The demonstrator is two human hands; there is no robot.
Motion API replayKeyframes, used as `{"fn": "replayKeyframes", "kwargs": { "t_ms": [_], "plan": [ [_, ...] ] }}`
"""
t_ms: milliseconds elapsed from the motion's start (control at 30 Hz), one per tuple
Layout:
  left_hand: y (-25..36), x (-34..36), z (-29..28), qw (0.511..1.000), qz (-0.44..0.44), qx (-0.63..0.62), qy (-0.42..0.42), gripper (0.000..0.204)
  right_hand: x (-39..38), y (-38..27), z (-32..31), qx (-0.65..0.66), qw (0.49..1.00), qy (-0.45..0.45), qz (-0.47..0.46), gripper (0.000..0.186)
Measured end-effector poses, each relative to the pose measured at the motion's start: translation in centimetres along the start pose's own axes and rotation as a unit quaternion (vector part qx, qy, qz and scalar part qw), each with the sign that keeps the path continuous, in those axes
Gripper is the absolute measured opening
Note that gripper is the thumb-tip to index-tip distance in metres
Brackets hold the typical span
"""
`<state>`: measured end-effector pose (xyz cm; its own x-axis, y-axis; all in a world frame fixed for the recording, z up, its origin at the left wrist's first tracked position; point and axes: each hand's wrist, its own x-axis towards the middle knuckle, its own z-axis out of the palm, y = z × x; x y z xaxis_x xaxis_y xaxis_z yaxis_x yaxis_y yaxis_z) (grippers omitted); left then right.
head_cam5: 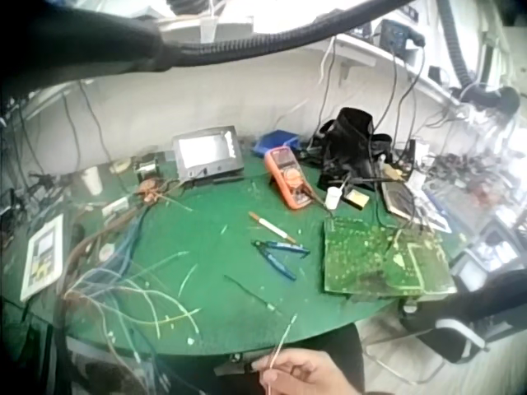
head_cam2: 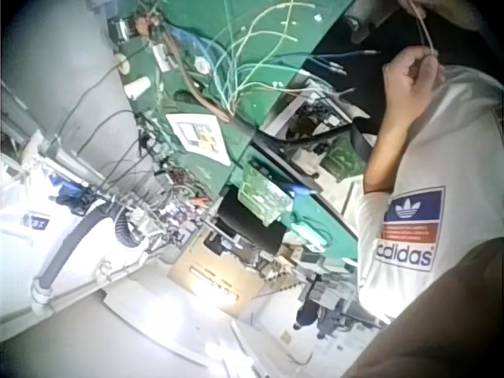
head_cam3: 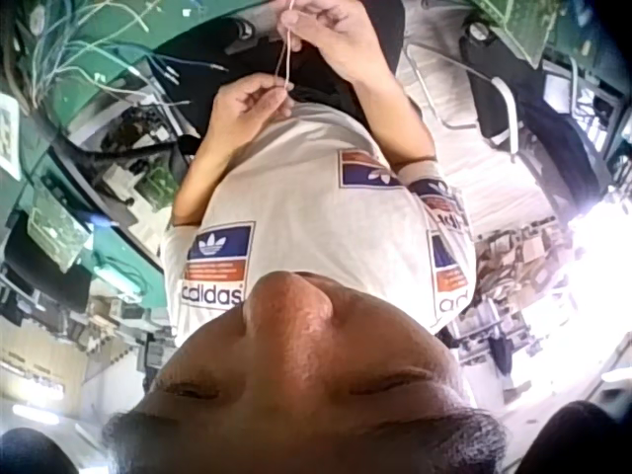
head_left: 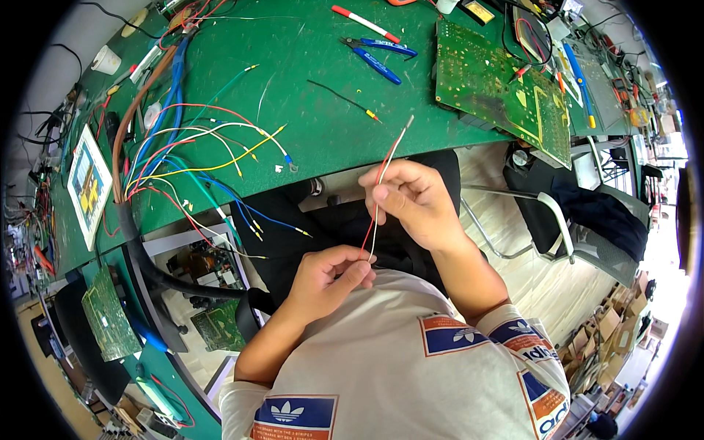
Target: The person handles multiple wires on a workbench, inserting wire ends into connectors and organizing the bundle by hand and with pliers.
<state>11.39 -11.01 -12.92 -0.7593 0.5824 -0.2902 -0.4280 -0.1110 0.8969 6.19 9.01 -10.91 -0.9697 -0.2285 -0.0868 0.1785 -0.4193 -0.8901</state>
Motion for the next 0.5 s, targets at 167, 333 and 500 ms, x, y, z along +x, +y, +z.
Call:
{"fn": "replayKeyframes", "kwargs": {
  "t_ms": [167,333,500],
  "plan": [
    [0.4,0.0,0.2,1.0,0.011,-0.013,-0.002,0.018,0.8,0.1,-0.1,0.02,0.999,0.033,0.001,0.018],
    [0.6,0.0,0.1,0.999,0.026,-0.025,-0.02,0.02,1.0,0.4,-0.6,0.036,0.997,0.061,0.002,0.02],
    [0.8,0.0,0.0,0.998,0.041,-0.03,-0.029,0.021,1.1,0.7,-1.1,0.068,0.995,0.07,0.003,0.022]
  ]
}}
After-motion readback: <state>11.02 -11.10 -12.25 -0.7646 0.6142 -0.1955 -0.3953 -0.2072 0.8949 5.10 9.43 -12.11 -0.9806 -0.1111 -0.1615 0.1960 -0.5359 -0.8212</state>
